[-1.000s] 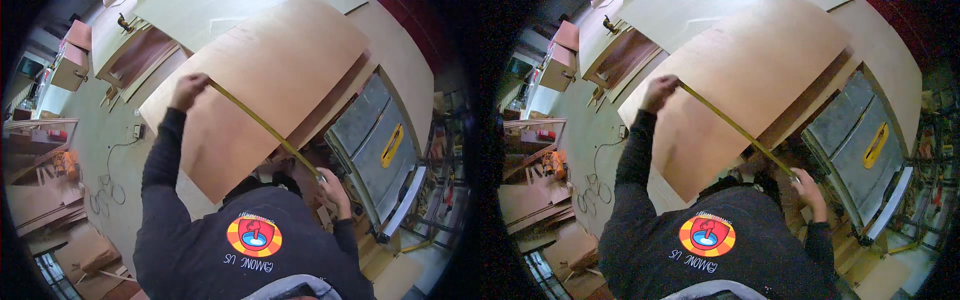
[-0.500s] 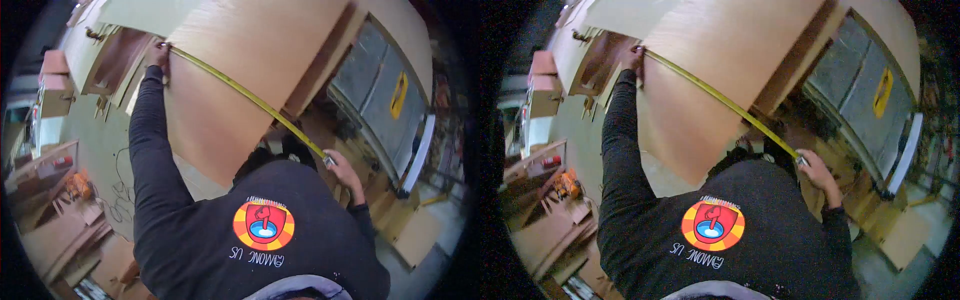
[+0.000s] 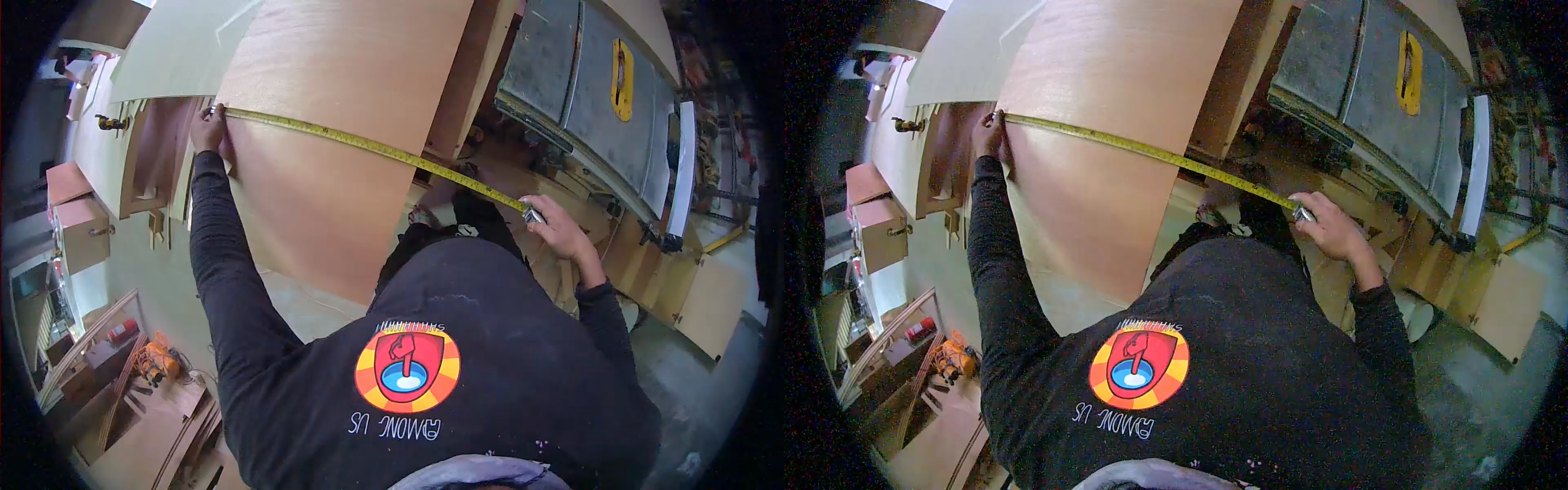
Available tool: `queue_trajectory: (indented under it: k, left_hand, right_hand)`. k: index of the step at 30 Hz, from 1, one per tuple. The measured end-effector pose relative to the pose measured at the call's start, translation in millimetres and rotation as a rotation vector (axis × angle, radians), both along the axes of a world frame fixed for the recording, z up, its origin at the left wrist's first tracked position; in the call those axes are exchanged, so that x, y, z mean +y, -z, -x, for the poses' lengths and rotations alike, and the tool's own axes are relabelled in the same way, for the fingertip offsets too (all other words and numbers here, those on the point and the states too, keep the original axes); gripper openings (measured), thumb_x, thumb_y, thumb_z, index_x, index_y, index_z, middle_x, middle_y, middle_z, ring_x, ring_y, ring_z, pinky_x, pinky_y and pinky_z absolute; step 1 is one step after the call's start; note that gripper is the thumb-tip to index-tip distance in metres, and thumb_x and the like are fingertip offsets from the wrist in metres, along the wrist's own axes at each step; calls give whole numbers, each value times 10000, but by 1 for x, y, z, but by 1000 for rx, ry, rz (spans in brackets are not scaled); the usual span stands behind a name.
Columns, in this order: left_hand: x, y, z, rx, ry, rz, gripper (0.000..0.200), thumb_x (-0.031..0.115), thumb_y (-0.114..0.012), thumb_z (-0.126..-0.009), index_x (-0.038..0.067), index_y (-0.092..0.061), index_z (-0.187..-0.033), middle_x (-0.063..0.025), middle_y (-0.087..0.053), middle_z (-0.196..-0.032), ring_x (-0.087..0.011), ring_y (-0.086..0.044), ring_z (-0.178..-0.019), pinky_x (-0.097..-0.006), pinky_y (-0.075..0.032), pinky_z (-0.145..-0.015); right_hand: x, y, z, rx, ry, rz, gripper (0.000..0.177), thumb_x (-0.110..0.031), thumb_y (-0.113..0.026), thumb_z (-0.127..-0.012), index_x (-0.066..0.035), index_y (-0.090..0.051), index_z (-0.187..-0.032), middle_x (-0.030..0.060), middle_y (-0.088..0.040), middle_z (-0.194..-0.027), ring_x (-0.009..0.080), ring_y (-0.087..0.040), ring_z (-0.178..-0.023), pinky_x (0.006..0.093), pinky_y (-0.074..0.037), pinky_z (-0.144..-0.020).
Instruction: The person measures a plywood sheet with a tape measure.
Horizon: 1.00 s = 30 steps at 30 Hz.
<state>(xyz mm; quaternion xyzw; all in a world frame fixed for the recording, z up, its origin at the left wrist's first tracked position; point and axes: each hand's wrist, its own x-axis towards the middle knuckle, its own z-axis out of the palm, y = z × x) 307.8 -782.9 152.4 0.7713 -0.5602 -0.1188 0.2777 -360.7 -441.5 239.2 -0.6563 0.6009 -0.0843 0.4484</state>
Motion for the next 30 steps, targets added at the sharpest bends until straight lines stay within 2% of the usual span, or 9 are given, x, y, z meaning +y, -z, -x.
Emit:
queue_trajectory:
  k: [7, 13, 15, 19, 22, 25, 27, 30]
  left_hand:
    - [11, -20, 16, -45, 2, -29, 499, 419, -715, -801, -6, -662, -1057, -188, -680, -998, -271, -656, -918, -352, -491, -814]
    - [5, -9, 9, -95, 31, 44, 517, 441, -695, -809, -10, -656, -1059, -206, -668, -1025, -301, -643, -946, -366, -487, -826]
    - [8, -11, 12, -78, 20, 36, 488, 397, -678, -839, -39, -655, -1056, -188, -678, -992, -250, -637, -893, -343, -490, -798]
    - [5, -8, 10, -41, -20, -13, 463, 373, -680, -842, -39, -656, -1052, -181, -680, -988, -232, -633, -888, -337, -489, -785]
    - [4, -4, 6, -142, -2, 19, 439, 351, -679, -848, -42, -657, -1042, -162, -683, -970, -216, -630, -866, -326, -488, -775]
    - [0, 0, 4, -41, 10, 13, 422, 343, -668, -857, -35, -659, -1043, -150, -685, -951, -213, -629, -859, -325, -487, -780]
    - [1, -1, 2, -50, 27, -33, 490, 466, -650, -828, 32, -664, -1055, -229, -653, -1055, -339, -627, -993, -396, -477, -844]
    - [-4, 4, -7, -34, 54, -14, 496, 464, -649, -828, 28, -661, -1063, -226, -656, -1049, -340, -630, -984, -395, -478, -842]
  right_hand:
    - [-1, -2, -1, 16, -15, 14, 493, -224, -568, -807, -88, -478, -1272, 155, -517, -1102, 341, -516, -1066, 381, -409, -938]
    - [2, 0, -2, 24, -2, 44, 495, -229, -572, -799, -91, -484, -1267, 148, -517, -1076, 328, -525, -1043, 376, -416, -918]
    - [1, -3, -3, 19, -6, 47, 486, -231, -569, -802, -92, -491, -1261, 143, -519, -1063, 326, -529, -1036, 378, -419, -909]
    - [1, -2, -4, 19, -7, 76, 480, -233, -568, -804, -92, -494, -1256, 141, -521, -1048, 326, -531, -1026, 381, -419, -905]
    - [1, -3, -4, 24, -14, 83, 474, -232, -569, -804, -89, -496, -1250, 141, -525, -1041, 326, -532, -1023, 382, -420, -903]
    - [1, -4, -4, 3, -3, 105, 465, -235, -567, -805, -87, -499, -1241, 142, -528, -1041, 331, -532, -1025, 381, -419, -905]
    - [0, -5, -4, -2, -12, 76, 461, -238, -562, -808, -84, -502, -1238, 145, -529, -1060, 335, -528, -1041, 380, -416, -917]
    - [0, -5, -5, 7, -11, 69, 469, -239, -560, -808, -83, -499, -1246, 150, -528, -1072, 338, -526, -1045, 381, -414, -921]
